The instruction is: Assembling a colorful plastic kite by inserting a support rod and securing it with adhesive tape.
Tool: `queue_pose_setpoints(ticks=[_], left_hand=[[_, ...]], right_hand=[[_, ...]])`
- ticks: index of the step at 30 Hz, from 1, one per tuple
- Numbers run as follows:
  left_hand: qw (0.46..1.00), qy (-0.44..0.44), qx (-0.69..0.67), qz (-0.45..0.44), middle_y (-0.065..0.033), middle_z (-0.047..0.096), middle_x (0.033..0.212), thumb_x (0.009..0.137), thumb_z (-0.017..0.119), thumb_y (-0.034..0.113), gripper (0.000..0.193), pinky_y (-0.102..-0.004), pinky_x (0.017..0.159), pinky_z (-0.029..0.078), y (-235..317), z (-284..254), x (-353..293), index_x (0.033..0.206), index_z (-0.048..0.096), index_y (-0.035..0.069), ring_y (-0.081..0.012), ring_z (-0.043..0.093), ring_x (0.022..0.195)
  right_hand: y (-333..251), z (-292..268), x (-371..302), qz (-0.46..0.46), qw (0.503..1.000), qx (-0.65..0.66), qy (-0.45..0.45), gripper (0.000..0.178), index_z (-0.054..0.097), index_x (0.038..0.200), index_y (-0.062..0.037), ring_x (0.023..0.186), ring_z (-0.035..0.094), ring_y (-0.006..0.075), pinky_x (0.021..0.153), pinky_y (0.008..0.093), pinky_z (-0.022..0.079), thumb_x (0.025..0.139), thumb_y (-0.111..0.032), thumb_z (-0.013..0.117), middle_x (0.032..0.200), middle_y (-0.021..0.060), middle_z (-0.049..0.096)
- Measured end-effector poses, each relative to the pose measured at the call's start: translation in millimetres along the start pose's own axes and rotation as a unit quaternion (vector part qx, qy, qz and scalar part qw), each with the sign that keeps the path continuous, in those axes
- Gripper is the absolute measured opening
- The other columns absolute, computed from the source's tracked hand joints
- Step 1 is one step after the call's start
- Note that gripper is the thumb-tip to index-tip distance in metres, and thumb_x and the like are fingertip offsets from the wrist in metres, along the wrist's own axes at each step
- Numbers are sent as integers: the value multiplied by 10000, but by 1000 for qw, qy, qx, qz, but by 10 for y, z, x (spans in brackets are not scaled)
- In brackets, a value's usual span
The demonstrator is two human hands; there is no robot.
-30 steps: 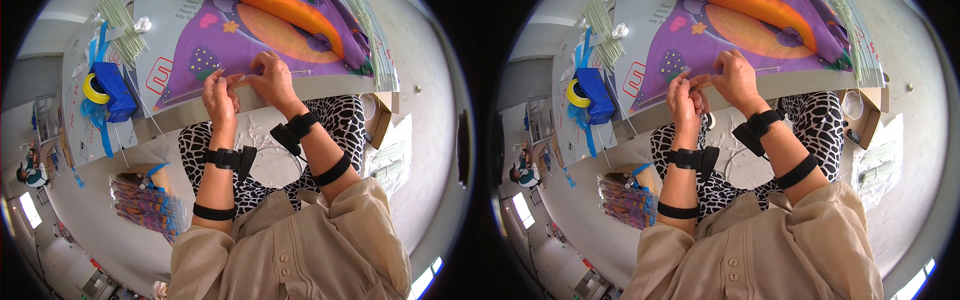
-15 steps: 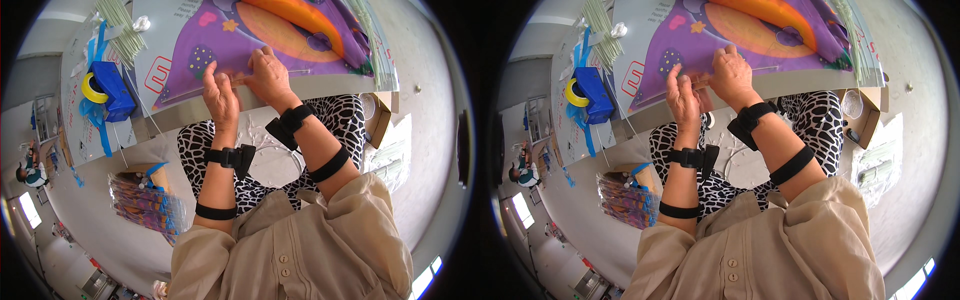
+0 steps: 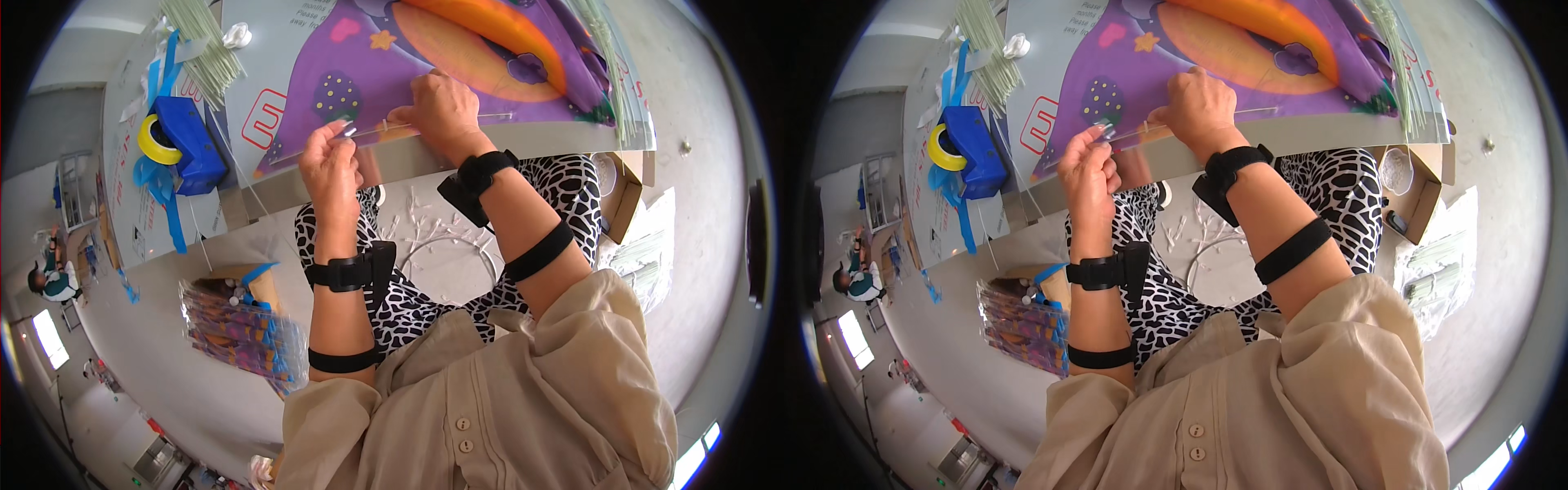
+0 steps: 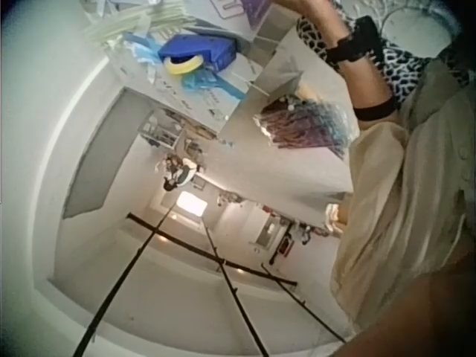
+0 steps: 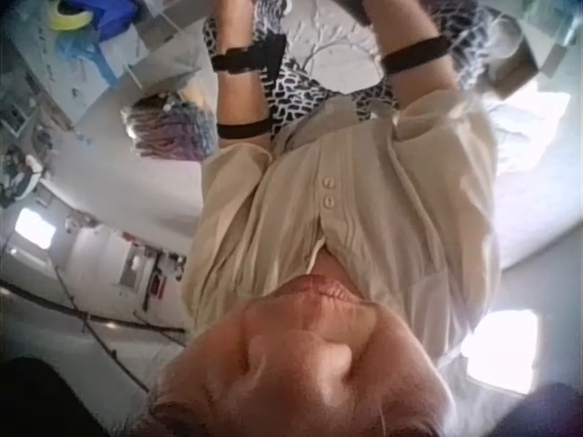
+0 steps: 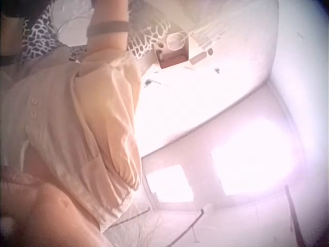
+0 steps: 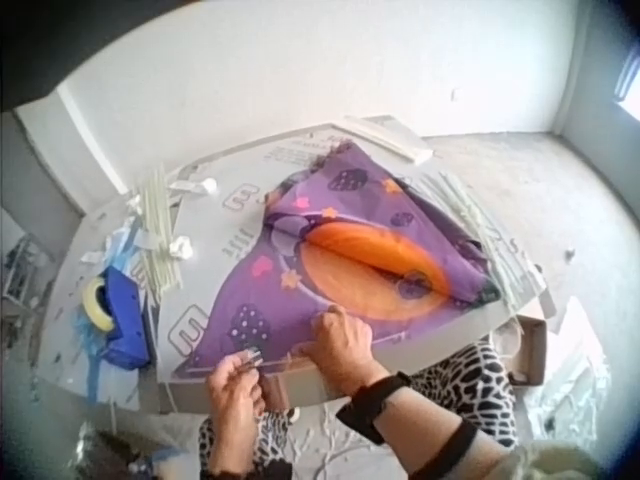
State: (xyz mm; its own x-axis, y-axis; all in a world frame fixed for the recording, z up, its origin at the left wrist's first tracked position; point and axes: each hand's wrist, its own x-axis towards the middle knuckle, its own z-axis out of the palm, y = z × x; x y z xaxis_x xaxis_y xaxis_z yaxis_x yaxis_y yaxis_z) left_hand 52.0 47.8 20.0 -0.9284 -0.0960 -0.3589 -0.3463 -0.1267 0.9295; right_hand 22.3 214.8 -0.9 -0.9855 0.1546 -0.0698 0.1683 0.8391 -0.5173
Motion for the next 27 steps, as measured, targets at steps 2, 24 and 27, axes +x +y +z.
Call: queue_pose_setpoints(ticks=[2, 24, 27], left_hand=[[998, -25, -36, -48, 32, 439, 688, 832, 533, 27, 243, -192, 388, 253, -18, -90, 40, 1071, 560, -8, -31, 344, 469], [989, -80, 3, -123, 84, 352, 559, 860, 499, 58, 157, -190, 360, 197, -75, -55, 240, 949, 610, -9, -10, 270, 405], [990, -69, -3, -120, 88, 351, 552, 838, 503, 39, 143, -194, 354, 181, -93, -32, 231, 907, 617, -14, -6, 261, 400]], right_hand=[[-23, -20, 9, 4, 1000, -14, -9, 375, 703, 846, -83, 896, 638, 313, 732, 412, 511, 688, -418, 761, 954, 125, 627], [38, 63, -80, -13, 1000, 2, 26, 331, 692, 876, -84, 869, 638, 312, 700, 423, 506, 762, -394, 702, 975, 127, 601], [44, 71, -84, -17, 999, 4, 31, 331, 693, 877, -82, 862, 639, 314, 696, 426, 507, 766, -393, 696, 974, 131, 602]])
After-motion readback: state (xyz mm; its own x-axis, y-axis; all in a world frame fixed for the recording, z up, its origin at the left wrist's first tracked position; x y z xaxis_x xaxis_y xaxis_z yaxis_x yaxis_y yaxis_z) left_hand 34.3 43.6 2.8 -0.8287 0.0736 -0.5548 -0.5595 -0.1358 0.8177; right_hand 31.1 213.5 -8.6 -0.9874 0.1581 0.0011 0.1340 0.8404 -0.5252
